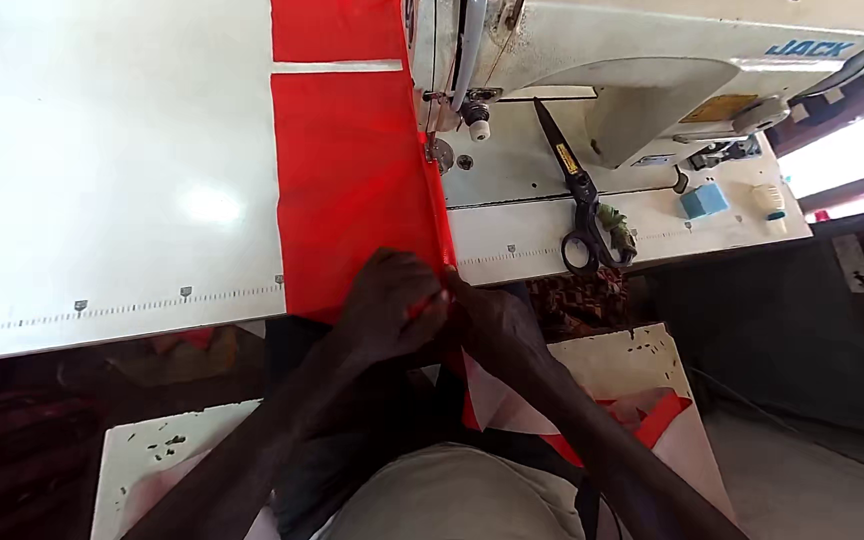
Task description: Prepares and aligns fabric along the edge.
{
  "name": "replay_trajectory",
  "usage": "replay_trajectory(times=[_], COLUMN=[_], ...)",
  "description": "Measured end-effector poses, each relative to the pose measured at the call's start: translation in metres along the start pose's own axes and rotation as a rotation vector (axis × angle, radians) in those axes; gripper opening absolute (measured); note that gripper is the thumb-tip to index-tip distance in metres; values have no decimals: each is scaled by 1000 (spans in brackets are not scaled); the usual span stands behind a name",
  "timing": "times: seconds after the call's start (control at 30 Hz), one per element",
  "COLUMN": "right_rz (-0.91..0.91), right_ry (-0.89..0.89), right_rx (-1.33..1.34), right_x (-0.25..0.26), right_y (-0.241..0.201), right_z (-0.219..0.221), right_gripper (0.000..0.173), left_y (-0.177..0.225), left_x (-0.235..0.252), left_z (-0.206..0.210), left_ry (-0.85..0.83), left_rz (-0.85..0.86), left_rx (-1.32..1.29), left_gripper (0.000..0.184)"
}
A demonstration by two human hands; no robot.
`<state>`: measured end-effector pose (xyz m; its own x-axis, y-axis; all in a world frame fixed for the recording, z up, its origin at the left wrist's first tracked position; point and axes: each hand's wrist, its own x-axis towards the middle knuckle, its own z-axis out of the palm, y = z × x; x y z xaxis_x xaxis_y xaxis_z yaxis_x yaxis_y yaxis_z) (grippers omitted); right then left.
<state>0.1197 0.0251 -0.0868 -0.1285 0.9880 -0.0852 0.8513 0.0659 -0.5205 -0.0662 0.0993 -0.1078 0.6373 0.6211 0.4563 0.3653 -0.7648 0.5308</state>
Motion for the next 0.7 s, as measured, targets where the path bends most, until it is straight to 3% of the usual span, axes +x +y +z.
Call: replay_trajectory(times=[0.1, 0.23, 0.4, 0.7], right_rz=[67, 72, 29, 93], right_ry=[-101, -111, -43, -144], right_rx=[-74, -119, -171, -193], right_x=[4, 6, 13, 36], right_y=[-10, -14, -13, -14], right_z=[-8, -9, -11, -23], right_gripper=[48, 50, 46, 47], left_y=[-14, -38, -46, -60], left_x=[29, 35, 34, 50], left_z=[-2, 5, 5, 1], left_ry=[-29, -112, -136, -113], left_rz=[-131, -241, -261, -243], left_rx=[126, 205, 205, 219], left_gripper=[34, 49, 48, 52])
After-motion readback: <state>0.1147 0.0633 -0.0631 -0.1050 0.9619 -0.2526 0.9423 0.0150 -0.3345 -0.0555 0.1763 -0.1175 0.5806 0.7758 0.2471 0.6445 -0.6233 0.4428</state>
